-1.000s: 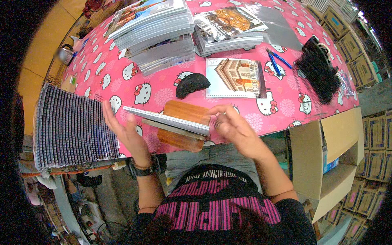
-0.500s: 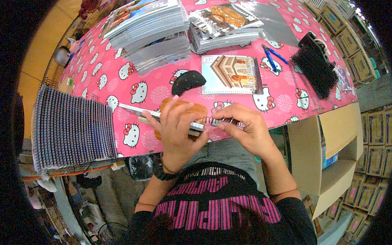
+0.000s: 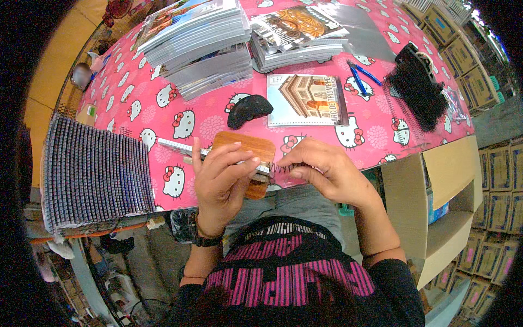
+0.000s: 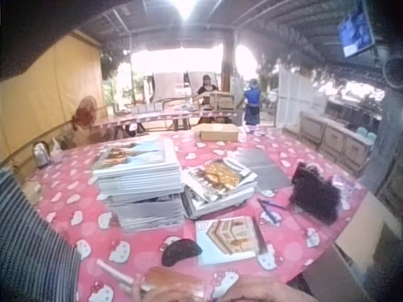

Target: The person threads a plastic spiral through the punched holes of a notebook, twists the ends of the spiral to secure it, and then stacks the finished notebook onto a pile.

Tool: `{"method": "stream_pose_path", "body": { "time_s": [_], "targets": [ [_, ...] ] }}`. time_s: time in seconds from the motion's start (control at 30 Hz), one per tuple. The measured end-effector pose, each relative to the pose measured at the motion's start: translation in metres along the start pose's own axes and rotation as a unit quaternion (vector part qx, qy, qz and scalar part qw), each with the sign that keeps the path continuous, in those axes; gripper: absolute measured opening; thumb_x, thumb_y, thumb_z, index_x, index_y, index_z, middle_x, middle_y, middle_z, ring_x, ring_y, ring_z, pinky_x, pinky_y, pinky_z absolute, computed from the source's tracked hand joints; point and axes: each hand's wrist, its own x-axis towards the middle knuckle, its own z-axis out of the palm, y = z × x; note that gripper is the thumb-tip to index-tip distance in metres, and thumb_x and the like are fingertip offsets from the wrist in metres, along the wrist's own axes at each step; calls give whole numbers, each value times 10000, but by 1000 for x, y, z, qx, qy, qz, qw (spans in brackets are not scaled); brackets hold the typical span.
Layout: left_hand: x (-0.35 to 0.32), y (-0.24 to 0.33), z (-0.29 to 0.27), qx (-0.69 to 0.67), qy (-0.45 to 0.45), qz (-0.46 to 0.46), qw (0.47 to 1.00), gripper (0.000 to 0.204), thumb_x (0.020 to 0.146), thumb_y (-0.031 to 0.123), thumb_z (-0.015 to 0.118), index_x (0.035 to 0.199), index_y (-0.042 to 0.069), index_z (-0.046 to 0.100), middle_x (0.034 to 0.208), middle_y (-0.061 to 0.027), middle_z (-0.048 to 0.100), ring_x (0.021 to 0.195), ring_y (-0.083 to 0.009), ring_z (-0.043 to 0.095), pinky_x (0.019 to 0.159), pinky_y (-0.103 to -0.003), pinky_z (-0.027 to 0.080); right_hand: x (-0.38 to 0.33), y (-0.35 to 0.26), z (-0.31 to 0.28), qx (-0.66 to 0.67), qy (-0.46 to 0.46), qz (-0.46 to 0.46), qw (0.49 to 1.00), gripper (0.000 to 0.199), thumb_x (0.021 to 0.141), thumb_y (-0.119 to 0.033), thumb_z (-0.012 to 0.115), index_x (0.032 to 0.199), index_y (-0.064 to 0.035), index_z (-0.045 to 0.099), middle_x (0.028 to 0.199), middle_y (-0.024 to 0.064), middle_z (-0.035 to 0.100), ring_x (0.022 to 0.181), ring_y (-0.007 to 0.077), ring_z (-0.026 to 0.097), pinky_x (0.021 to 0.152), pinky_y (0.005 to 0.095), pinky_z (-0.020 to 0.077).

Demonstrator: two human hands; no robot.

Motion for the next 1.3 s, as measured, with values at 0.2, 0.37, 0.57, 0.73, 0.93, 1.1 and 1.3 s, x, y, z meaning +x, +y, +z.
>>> {"method": "stream_pose_path", "body": {
  "time_s": [0.2,0.37,0.57,0.73,0.93,1.1,1.3],
  "targets": [
    [-5,-10,-2,62,11,24,998,322,712,102,667,1021,194,660,1068,22,614,1102,-215,547,1059,-620,16,5,10,-4,-5,-20,-43,999,182,733,30,650,908,-23,658,878,78,625,843,213,588,751,320,463],
    [-5,14,8,72,10,-21,997,372,716,227,704,1080,209,631,1107,30,582,1188,-213,478,1035,-646,-66,8,11,2,23,-21,-44,999,184,735,38,641,909,-18,649,882,84,624,854,218,588,760,323,464],
    [-3,2,15,80,14,-12,997,374,709,239,714,1068,202,615,1014,35,588,1113,-187,511,1026,-655,-44,6,11,8,43,-21,-5,999,226,761,31,596,982,-16,614,955,112,617,933,270,581,837,359,455],
    [3,0,4,72,-42,10,996,376,700,204,703,1062,147,615,982,16,600,971,-185,550,1017,-520,240,10,10,14,54,2,-15,998,224,783,5,593,1004,-19,611,961,114,623,928,271,590,833,359,456],
    [5,-12,-10,6,-64,29,998,295,715,141,696,1004,127,639,902,-17,639,841,-212,572,816,-375,349,15,6,17,-2,-29,-7,1000,229,773,-1,602,1001,-18,614,903,114,618,871,287,601,778,359,465],
    [6,-8,-6,-17,-22,-5,1000,206,716,93,693,913,120,642,842,-15,653,792,-205,593,849,-375,344,14,5,15,-16,-16,-40,999,205,794,-33,600,997,-13,610,873,128,610,839,297,602,750,366,467],
    [3,-3,-4,-12,-11,-23,1000,162,707,77,677,856,123,634,863,-10,652,844,-195,610,983,-428,284,11,4,13,2,-52,27,998,196,774,-36,615,969,-19,614,860,125,604,828,292,596,733,367,469]
  ]
}}
